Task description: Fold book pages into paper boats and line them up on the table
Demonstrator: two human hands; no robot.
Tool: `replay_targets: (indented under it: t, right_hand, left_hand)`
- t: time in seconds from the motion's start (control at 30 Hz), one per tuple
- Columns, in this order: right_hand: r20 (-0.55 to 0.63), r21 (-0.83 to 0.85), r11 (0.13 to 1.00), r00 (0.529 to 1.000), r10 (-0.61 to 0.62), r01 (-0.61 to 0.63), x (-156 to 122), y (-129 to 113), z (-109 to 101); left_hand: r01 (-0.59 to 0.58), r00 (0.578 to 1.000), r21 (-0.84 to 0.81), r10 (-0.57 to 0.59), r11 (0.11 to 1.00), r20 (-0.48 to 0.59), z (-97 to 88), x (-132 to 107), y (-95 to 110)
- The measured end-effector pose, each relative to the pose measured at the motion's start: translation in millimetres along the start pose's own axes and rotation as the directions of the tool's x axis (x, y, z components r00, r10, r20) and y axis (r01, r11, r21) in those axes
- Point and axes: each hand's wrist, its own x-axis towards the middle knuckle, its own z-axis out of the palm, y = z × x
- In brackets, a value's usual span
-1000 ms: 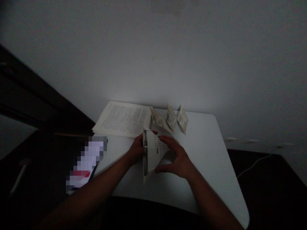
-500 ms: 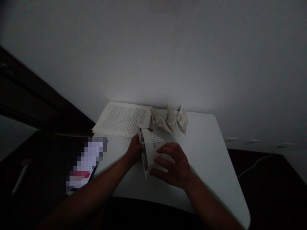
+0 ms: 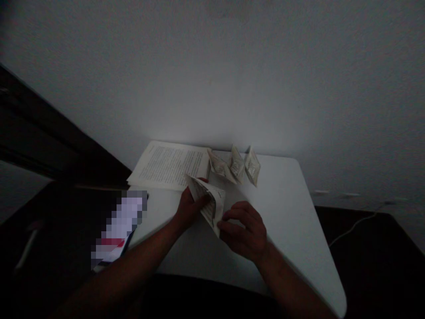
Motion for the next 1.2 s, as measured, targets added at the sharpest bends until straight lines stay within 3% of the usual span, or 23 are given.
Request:
replay_targets:
  t: [0.2, 0.53, 0.77, 0.9, 1.07, 1.2]
  right_hand:
    - [-0.084, -0.008, 0.999, 0.996, 0.034, -0.035, 1.8, -1.0, -1.4]
    - [-0.193, -0.034, 0.995, 0.977, 0.088, -0.097, -8.4, 6.7, 1.0]
    - [-0.255, -0.010, 0.993, 0.961, 0.109, -0.115, -11.7, 10.0, 3.6]
    - [-0.242, 0.003, 0.994, 0.965, 0.103, -0.106, -8.9, 9.6, 2.7]
    - [-0.233, 0.023, 0.992, 0.964, 0.124, -0.122, -8.7, 10.6, 2.8]
    - [-0.243, 0.015, 0.988, 0.957, 0.156, -0.157, -9.2, 12.5, 3.6]
  left_hand:
    - [-0.024, 1.000, 0.110, 0.023, 0.994, 0.007, 2.4, -3.0, 3.7]
    - [-0.052, 0.996, 0.015, 0.051, 0.999, 0.068, 4.5, -4.6, 8.2]
    - [-0.111, 0.990, 0.001, 0.110, 0.994, -0.093, 0.2, -1.4, 10.9]
    - [-0.133, 0.977, 0.121, 0.151, 0.984, -0.152, -2.9, 0.6, 14.1]
    - [-0.145, 0.974, 0.197, 0.175, 0.970, -0.146, -7.8, 2.3, 15.5]
    - [-0.129, 0.950, 0.339, 0.214, 0.932, -0.228, -12.4, 3.3, 14.9]
